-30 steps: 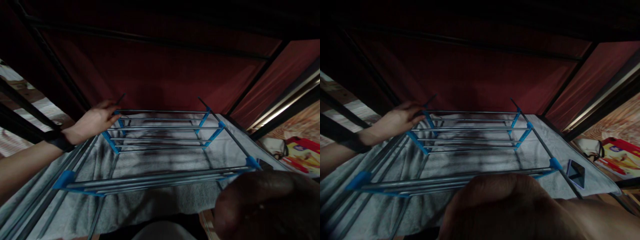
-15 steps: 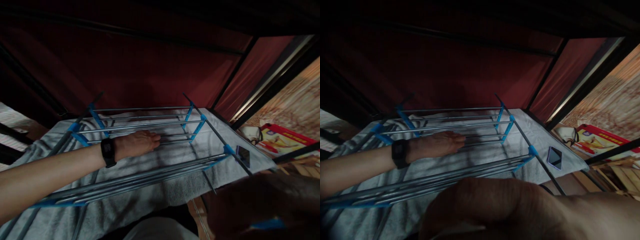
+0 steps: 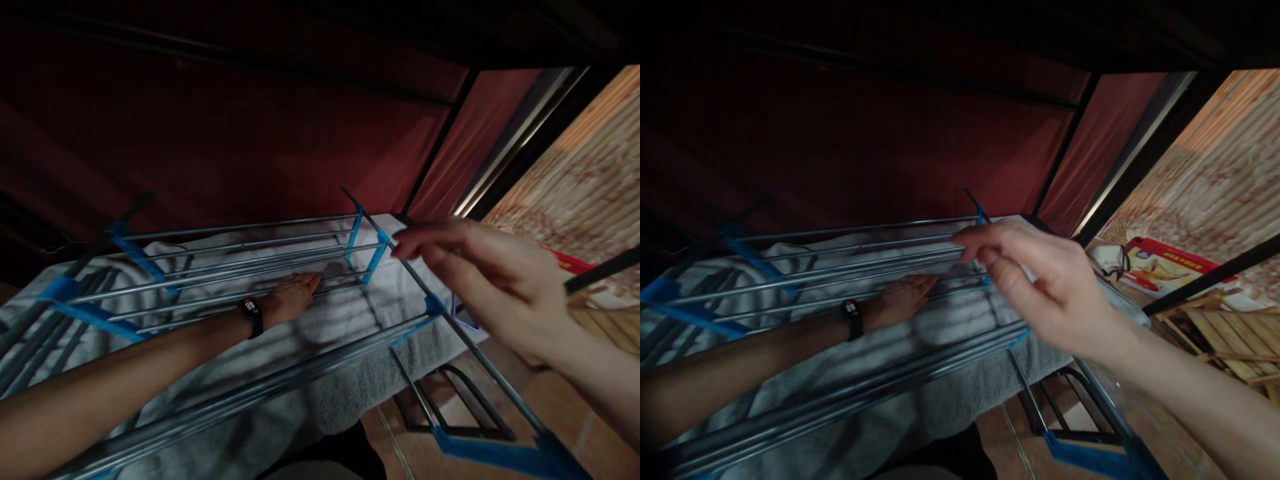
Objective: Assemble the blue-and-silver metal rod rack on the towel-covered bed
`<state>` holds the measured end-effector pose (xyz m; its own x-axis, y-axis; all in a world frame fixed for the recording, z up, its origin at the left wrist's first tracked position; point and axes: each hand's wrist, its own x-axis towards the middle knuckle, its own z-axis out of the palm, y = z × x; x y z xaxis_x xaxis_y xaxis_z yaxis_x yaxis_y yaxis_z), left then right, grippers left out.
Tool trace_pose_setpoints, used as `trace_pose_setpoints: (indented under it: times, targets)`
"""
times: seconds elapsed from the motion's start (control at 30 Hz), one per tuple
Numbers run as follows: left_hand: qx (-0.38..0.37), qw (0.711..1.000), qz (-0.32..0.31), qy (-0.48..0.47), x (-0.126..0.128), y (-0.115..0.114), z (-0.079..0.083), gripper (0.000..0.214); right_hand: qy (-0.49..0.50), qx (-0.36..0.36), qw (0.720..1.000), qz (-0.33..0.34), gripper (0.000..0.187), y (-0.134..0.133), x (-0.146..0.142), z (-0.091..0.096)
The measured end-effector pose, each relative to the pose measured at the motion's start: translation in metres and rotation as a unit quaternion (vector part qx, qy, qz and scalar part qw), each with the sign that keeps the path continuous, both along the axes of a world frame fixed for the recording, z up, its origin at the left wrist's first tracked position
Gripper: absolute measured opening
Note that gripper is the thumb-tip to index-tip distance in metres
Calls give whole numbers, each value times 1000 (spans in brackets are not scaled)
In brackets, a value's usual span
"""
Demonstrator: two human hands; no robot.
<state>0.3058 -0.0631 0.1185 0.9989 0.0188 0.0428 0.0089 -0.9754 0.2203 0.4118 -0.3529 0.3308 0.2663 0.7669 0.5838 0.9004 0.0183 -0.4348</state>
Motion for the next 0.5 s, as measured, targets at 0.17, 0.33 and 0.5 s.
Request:
trace_pose_setpoints:
  times: [0.17,0.33,0.5]
  targets:
    - [13,999,31,31,25,-10,0,51,225,35,965,-129,29,28,137,-80]
    - [-17,999,32,21,63,-24,2,46,376,-93,907,-164,30,27,203,-170]
    - [-65,997,27,21,98,-45,-4,43,449,-130,883,-47,51,48,190,-215]
